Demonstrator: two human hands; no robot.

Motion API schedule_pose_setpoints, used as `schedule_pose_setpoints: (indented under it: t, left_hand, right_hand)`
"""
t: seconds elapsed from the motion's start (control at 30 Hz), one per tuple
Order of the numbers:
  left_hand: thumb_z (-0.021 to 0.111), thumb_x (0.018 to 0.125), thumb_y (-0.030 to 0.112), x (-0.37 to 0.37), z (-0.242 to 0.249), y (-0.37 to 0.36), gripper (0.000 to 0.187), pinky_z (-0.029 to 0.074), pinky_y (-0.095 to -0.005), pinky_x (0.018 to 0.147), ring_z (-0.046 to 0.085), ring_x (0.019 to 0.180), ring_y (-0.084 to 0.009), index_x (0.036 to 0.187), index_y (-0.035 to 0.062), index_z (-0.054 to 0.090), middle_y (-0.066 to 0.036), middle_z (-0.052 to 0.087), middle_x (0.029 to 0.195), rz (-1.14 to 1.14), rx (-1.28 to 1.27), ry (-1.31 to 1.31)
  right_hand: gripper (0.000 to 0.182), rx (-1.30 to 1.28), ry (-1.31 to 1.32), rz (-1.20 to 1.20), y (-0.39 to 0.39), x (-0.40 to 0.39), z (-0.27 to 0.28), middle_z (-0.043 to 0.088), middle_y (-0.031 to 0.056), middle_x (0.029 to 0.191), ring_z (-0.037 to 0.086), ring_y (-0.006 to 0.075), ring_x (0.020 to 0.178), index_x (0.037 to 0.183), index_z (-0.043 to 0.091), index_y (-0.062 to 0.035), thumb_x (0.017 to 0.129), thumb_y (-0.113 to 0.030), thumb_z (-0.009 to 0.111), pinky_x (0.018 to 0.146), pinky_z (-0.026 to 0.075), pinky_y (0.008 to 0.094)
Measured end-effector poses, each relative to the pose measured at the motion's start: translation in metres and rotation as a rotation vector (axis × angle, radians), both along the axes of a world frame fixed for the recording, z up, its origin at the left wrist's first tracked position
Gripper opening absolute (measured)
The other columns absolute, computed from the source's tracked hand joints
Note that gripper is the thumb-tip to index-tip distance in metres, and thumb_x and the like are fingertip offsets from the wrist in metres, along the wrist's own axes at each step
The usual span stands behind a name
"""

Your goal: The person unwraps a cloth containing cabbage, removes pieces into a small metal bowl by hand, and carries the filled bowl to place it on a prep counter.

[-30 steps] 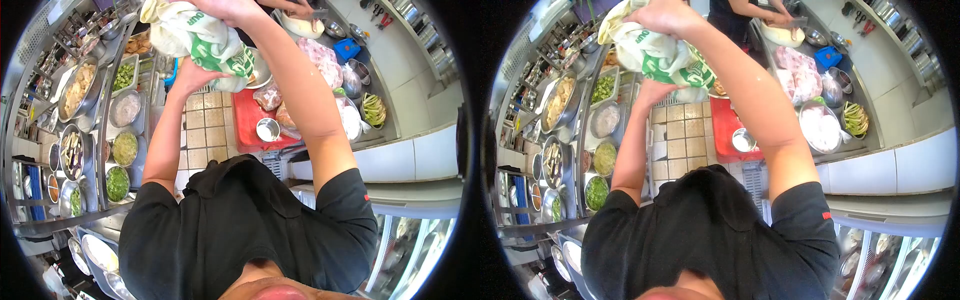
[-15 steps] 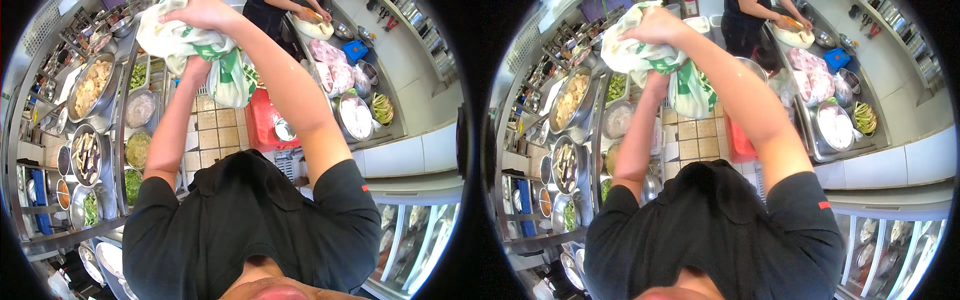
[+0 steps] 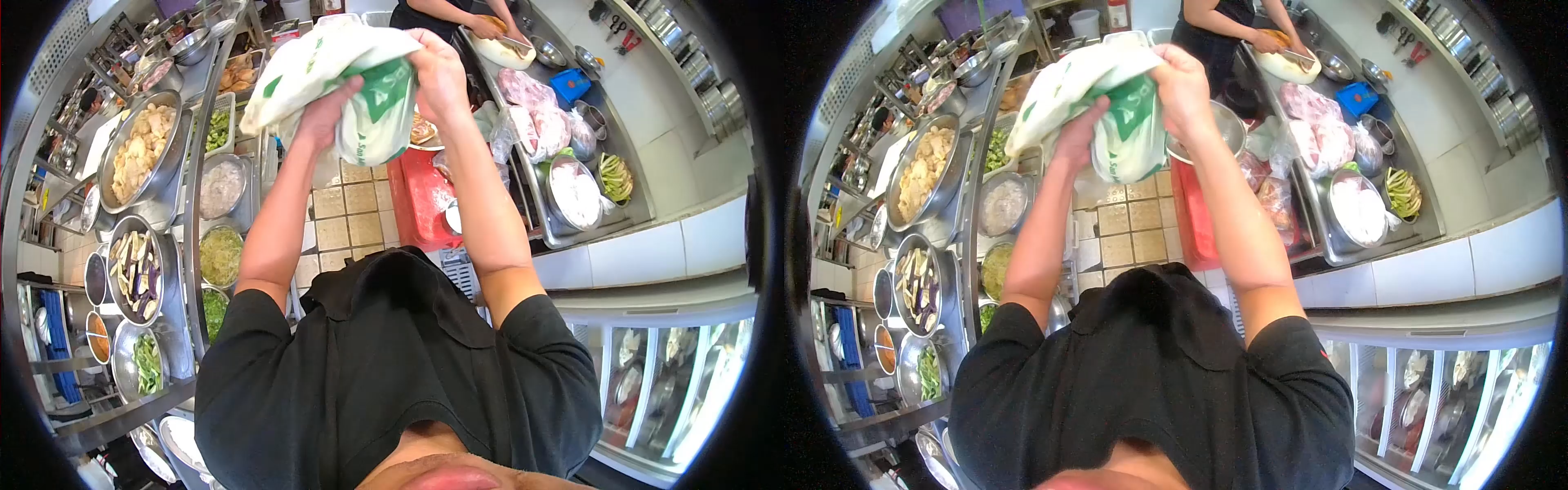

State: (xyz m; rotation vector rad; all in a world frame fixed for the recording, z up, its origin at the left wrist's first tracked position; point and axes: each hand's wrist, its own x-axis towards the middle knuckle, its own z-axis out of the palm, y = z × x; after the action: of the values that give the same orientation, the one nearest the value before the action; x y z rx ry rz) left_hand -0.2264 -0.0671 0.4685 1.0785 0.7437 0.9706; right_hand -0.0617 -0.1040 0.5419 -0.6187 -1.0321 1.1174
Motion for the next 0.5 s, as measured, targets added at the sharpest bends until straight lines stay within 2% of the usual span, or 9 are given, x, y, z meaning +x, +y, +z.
schedule_pose_setpoints:
  t: [0.03,0.07,0.1,0.13,0.17,0.27,0.37,0.43,0.5]
  left_hand:
    - [0.073,0.084,0.019,0.001,-0.004,0.002,0.048,0.048,-0.0323,0.093,0.060,0.105,-0.0181,0.126,0.0031,0.056,-0.008,0.063,0.117,-0.040,-0.017,0.128]
    - [0.078,0.079,0.017,0.007,0.006,-0.010,0.052,0.049,-0.0309,0.092,0.061,0.102,-0.0171,0.124,0.0023,0.057,-0.007,0.064,0.115,-0.238,0.121,0.043]
    - [0.080,0.076,0.014,0.022,-0.015,-0.005,0.054,0.050,-0.0319,0.091,0.061,0.100,-0.0171,0.124,0.0020,0.057,-0.006,0.064,0.115,-0.240,0.246,-0.146]
    - [0.080,0.075,0.013,0.024,-0.014,-0.009,0.056,0.051,-0.0330,0.090,0.062,0.101,-0.0177,0.124,0.0018,0.056,-0.007,0.064,0.115,-0.251,0.195,-0.183]
    - [0.081,0.074,0.013,0.027,-0.012,-0.011,0.057,0.051,-0.0341,0.090,0.062,0.102,-0.0183,0.124,0.0015,0.055,-0.007,0.064,0.115,-0.264,0.148,-0.223]
    - [0.081,0.075,0.012,0.024,-0.015,-0.005,0.045,0.051,-0.0305,0.088,0.064,0.098,-0.0169,0.114,-0.0006,0.062,-0.008,0.067,0.108,-0.351,0.066,-0.289]
    - [0.082,0.073,0.014,0.019,-0.006,-0.005,0.046,0.051,-0.0300,0.090,0.064,0.098,-0.0155,0.113,0.0000,0.063,-0.008,0.068,0.107,-0.450,0.059,-0.174]
    - [0.079,0.076,0.013,0.032,0.000,-0.009,0.051,0.050,-0.0331,0.092,0.062,0.105,-0.0181,0.121,0.0008,0.058,-0.009,0.064,0.116,-0.426,0.066,-0.041]
    - [0.077,0.079,0.013,0.051,-0.004,-0.012,0.053,0.048,-0.0343,0.096,0.059,0.111,-0.0189,0.127,0.0020,0.055,-0.009,0.061,0.123,-0.390,0.132,-0.019]
  right_hand:
    - [0.012,0.040,0.176,-0.032,0.008,-0.013,-0.001,0.069,0.0071,0.089,0.065,0.0140,0.079,0.095,0.065,0.0019,0.089,-0.004,0.056,0.077,0.053,0.0294]
    - [0.012,0.009,-0.180,-0.077,0.019,-0.019,-0.006,0.069,0.0065,0.089,0.065,0.0140,0.078,0.095,0.064,0.0019,0.088,-0.004,0.056,0.076,0.054,0.0296]
    - [0.012,-0.024,-0.533,-0.121,0.027,-0.020,-0.011,0.068,0.0059,0.088,0.065,0.0140,0.077,0.095,0.064,0.0018,0.088,-0.004,0.056,0.075,0.054,0.0298]
    - [0.011,-0.063,-0.216,0.084,0.026,-0.021,-0.001,0.068,0.0053,0.087,0.065,0.0146,0.078,0.094,0.064,0.0015,0.088,-0.003,0.056,0.074,0.054,0.0297]
    - [0.010,-0.057,-0.149,0.175,0.021,-0.013,0.013,0.067,0.0058,0.087,0.065,0.0143,0.078,0.094,0.064,0.0008,0.088,-0.003,0.057,0.074,0.054,0.0295]
    - [0.010,-0.036,-0.141,0.079,0.006,0.008,0.036,0.070,0.0088,0.091,0.067,0.0165,0.081,0.094,0.067,0.0011,0.085,-0.003,0.063,0.074,0.055,0.0303]
    - [0.008,-0.137,-0.269,0.058,0.006,-0.001,0.023,0.067,0.0061,0.087,0.063,0.0132,0.077,0.092,0.065,-0.0004,0.088,-0.004,0.059,0.072,0.052,0.0284]
    - [0.009,-0.095,-0.565,-0.113,0.019,-0.005,0.005,0.064,0.0035,0.081,0.060,0.0114,0.078,0.091,0.065,0.0007,0.086,-0.007,0.064,0.071,0.048,0.0256]
    - [0.008,-0.002,-0.668,-0.174,0.026,-0.011,0.000,0.062,0.0026,0.078,0.056,0.0113,0.073,0.084,0.065,0.0003,0.080,-0.006,0.066,0.066,0.045,0.0264]
